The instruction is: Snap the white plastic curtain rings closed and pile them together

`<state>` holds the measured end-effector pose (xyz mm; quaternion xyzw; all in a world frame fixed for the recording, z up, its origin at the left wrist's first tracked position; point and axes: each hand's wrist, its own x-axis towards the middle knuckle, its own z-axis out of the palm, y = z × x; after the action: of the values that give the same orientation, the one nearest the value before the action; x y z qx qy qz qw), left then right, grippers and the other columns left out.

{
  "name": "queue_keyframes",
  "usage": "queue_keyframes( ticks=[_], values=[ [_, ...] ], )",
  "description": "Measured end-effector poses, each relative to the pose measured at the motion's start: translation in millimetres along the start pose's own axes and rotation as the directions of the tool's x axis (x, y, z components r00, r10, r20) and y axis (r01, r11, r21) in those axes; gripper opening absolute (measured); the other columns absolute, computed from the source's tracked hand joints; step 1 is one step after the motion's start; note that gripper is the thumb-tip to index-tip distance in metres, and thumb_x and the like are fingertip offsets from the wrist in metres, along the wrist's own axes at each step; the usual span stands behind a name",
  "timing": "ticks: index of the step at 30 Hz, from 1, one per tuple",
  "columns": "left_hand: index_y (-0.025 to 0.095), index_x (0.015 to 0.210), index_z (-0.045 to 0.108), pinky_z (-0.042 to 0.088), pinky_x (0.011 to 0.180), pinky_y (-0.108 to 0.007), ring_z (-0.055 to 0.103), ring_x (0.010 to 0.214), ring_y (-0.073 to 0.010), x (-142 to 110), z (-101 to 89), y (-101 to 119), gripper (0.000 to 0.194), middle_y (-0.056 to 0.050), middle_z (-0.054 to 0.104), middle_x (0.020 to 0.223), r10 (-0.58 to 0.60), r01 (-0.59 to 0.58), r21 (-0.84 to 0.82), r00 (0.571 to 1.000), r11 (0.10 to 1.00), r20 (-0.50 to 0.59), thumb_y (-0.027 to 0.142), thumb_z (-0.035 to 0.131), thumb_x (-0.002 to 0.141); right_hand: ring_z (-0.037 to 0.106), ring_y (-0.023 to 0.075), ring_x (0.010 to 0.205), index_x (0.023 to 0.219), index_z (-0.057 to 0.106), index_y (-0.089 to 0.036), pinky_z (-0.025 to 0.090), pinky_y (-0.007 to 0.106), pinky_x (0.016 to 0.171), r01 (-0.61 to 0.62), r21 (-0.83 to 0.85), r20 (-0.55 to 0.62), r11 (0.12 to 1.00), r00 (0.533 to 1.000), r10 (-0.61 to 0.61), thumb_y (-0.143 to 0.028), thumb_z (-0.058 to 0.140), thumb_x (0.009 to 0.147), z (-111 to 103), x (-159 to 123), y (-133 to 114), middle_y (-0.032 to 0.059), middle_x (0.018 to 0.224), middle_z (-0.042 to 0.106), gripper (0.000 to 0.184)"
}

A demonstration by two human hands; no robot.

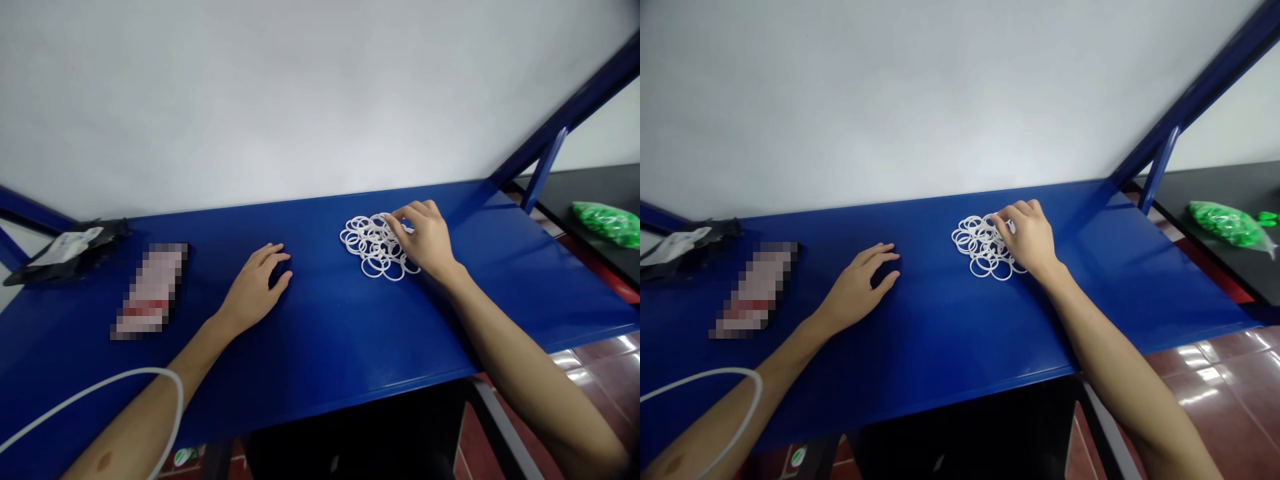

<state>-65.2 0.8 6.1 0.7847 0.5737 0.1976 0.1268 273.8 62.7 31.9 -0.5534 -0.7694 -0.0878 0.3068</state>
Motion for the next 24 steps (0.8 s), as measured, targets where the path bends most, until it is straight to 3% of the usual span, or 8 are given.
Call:
queue_keyframes(
  ticks=[5, 8, 12, 14, 16, 24],
  values=[
    [0.022, 0.125, 0.060, 0.033, 0.121, -0.050, 0.039, 0.144, -0.0259, 0.4, 0.6, -2.3, 0.037, -0.007, 0.052, 0.148, 0.006, -0.006, 0.013, 1.000, 1.000, -0.001, 0.043, 0.046, 0.098, 0.059, 0.0258, 0.091, 0.089, 0.069, -0.021, 0.046, 0.043, 0.089, -0.106, -0.031, -0.053, 0.994, 0.993, 0.104, -0.045, 0.046, 0.100, -2.9, 6.0, 12.9, 0.0094, 0.092, 0.071, 0.035],
    [0.022, 0.129, 0.059, 0.022, 0.124, -0.055, 0.036, 0.147, -0.0275, 0.4, 0.0, -4.6, 0.044, -0.008, 0.049, 0.151, -0.008, 0.007, 0.037, 1.000, 0.999, 0.025, 0.050, 0.049, 0.096, 0.063, 0.0285, 0.097, 0.098, 0.071, -0.016, 0.045, 0.046, 0.095, -0.211, -0.089, -0.033, 0.973, 0.977, 0.209, -0.044, 0.047, 0.099, -1.7, 8.3, 29.1, 0.0141, 0.100, 0.072, 0.037],
    [0.022, 0.134, 0.056, 0.010, 0.124, -0.063, 0.028, 0.150, -0.0318, 0.7, -0.4, -6.0, 0.058, -0.010, 0.044, 0.155, -0.047, 0.042, 0.089, 0.997, 0.995, 0.057, 0.060, 0.054, 0.091, 0.063, 0.0359, 0.105, 0.112, 0.070, -0.010, 0.046, 0.051, 0.093, -0.408, -0.257, 0.088, 0.876, 0.893, 0.441, -0.053, 0.043, 0.098, 0.0, 6.6, 46.4, 0.0235, 0.108, 0.070, 0.053],
    [0.022, 0.137, 0.054, 0.009, 0.124, -0.063, 0.026, 0.151, -0.0323, 0.9, -0.1, -6.0, 0.060, -0.010, 0.042, 0.156, -0.048, 0.040, 0.103, 0.996, 0.994, 0.073, 0.061, 0.053, 0.091, 0.065, 0.0371, 0.104, 0.112, 0.071, -0.009, 0.047, 0.051, 0.090, -0.446, -0.303, 0.158, 0.842, 0.848, 0.506, -0.059, 0.037, 0.099, 0.6, 4.9, 49.1, 0.0253, 0.107, 0.070, 0.062],
    [0.021, 0.138, 0.053, 0.009, 0.124, -0.062, 0.026, 0.151, -0.0317, 1.1, 0.2, -6.0, 0.060, -0.011, 0.041, 0.157, -0.037, 0.028, 0.109, 0.996, 0.994, 0.083, 0.060, 0.052, 0.092, 0.066, 0.0363, 0.100, 0.109, 0.072, -0.010, 0.048, 0.050, 0.087, -0.436, -0.312, 0.212, 0.844, 0.834, 0.509, -0.062, 0.030, 0.099, 1.5, 3.8, 48.1, 0.0253, 0.104, 0.070, 0.067],
    [0.021, 0.140, 0.051, 0.010, 0.126, -0.058, 0.025, 0.151, -0.0296, 0.5, 0.5, -9.1, 0.058, -0.010, 0.040, 0.157, -0.014, 0.000, 0.130, 0.995, 0.991, 0.100, 0.058, 0.047, 0.096, 0.066, 0.0368, 0.101, 0.108, 0.071, -0.012, 0.049, 0.050, 0.085, -0.314, -0.303, 0.278, 0.900, 0.874, 0.398, -0.060, 0.017, 0.101, 3.6, 1.8, 37.8, 0.0222, 0.102, 0.072, 0.073]
  ],
)
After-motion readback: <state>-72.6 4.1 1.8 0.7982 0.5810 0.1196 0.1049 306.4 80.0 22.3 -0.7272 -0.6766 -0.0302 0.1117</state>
